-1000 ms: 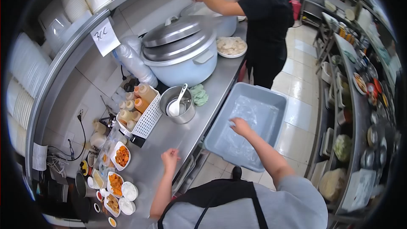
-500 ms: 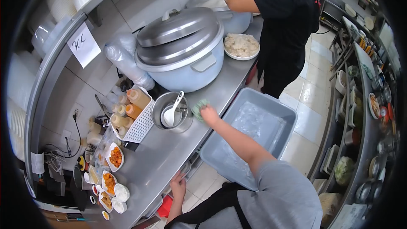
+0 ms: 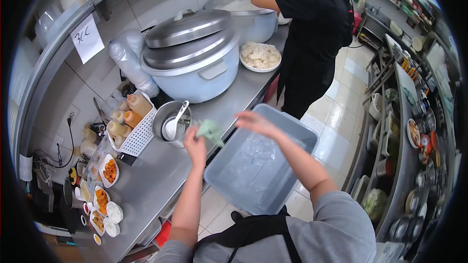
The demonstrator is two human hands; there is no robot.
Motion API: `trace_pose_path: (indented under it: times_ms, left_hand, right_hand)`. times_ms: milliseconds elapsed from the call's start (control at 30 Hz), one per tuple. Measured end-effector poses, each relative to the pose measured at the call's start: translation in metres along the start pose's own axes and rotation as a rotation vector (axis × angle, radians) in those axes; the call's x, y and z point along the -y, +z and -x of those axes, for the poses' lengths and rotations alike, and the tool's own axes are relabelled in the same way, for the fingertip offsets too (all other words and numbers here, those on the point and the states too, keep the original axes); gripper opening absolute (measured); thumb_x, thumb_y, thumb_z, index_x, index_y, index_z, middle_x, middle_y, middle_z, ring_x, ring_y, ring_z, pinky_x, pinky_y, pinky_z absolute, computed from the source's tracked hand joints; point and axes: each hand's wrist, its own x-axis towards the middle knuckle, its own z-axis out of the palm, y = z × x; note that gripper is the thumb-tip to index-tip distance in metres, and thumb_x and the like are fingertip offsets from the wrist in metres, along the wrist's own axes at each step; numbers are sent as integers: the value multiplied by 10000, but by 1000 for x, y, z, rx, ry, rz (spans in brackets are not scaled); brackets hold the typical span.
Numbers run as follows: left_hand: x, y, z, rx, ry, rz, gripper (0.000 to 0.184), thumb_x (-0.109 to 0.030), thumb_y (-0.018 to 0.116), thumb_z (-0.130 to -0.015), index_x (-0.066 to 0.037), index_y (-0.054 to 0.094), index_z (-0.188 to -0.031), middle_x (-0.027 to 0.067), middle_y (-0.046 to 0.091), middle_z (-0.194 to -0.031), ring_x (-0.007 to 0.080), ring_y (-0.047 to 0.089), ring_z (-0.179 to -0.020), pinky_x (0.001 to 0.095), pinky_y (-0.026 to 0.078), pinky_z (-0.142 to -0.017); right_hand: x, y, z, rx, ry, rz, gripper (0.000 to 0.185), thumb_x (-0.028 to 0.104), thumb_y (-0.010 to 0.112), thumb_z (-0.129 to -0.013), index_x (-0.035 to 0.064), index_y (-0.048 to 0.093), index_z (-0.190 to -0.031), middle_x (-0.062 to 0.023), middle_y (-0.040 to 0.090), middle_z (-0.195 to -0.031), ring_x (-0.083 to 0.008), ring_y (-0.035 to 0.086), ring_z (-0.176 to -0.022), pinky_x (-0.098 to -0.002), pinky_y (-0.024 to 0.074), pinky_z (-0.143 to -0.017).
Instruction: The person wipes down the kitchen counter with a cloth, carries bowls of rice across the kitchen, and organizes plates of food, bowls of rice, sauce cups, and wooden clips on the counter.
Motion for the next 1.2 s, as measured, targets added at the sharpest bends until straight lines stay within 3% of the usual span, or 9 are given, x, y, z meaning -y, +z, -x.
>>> trace_pose_path:
  times_ms: [133,200,300,467,567,833,967,1100,1200]
  left_hand:
    - [-25,50,-31,-82,212,-378,407,72,484,-666,-24,537,-1058,218,402,-1216,331,448,-1073,329,362,-889]
    - [-28,69,-5,38,104,-582,436,79,493,-672,-41,533,-1090,216,209,-1347,369,338,-1170,360,309,-943]
    - [-18,84,57,124,-92,-465,397,34,530,-684,-59,551,-1070,229,228,-1335,392,331,-1169,374,313,-943]
    - [-12,71,160,169,-479,-423,330,-7,558,-685,-84,595,-1003,227,332,-1280,358,410,-1122,358,395,-872]
    - [-25,57,188,93,-683,-364,333,7,548,-685,-108,606,-991,212,392,-1237,335,476,-1053,337,465,-770]
    - [-29,44,274,-70,-762,-398,297,19,514,-699,-117,628,-937,161,522,-1101,279,545,-951,299,494,-663]
    - [-36,43,327,-165,-799,-332,281,-16,504,-720,-99,615,-964,128,557,-1073,226,569,-900,279,481,-634]
    - [-63,25,335,-214,-934,-303,308,-72,522,-737,-106,588,-1036,92,581,-1046,202,574,-862,271,466,-659]
    - [-60,-3,365,-433,-795,-213,297,-88,514,-761,-96,580,-1050,113,596,-1002,178,563,-731,278,459,-665]
  right_hand:
    - [-74,-134,-62,-385,244,-85,402,268,580,-790,41,499,-1112,-63,564,-1000,-160,539,-882,-284,450,-671]
    - [-111,-184,-105,-543,372,-322,491,233,572,-789,23,394,-1196,-123,544,-991,-198,546,-854,-315,478,-643]
    - [-129,-232,-159,-721,407,-689,531,230,538,-809,22,304,-1238,-182,494,-997,-269,549,-845,-374,500,-678]
    - [-170,-265,-222,-544,415,-731,444,4,438,-715,-49,330,-1142,-246,507,-970,-358,584,-786,-426,534,-605]
    - [-170,-261,-217,-544,481,-727,451,-8,433,-697,-45,335,-1136,-251,505,-976,-364,582,-801,-441,532,-611]
    - [-149,-243,-60,-281,503,-632,531,-3,433,-618,-52,344,-1139,-222,489,-1056,-346,541,-943,-454,512,-715]
    - [-127,-211,14,-71,575,-534,592,-21,416,-591,-37,321,-1175,-208,505,-1047,-330,580,-860,-402,546,-629]
    - [-84,-128,74,151,668,-453,643,-36,429,-573,-21,300,-1204,-197,475,-1112,-318,558,-924,-386,548,-624]
    - [-60,-44,108,366,670,-425,610,-36,448,-579,-26,333,-1178,-171,502,-1059,-298,555,-904,-416,526,-637]
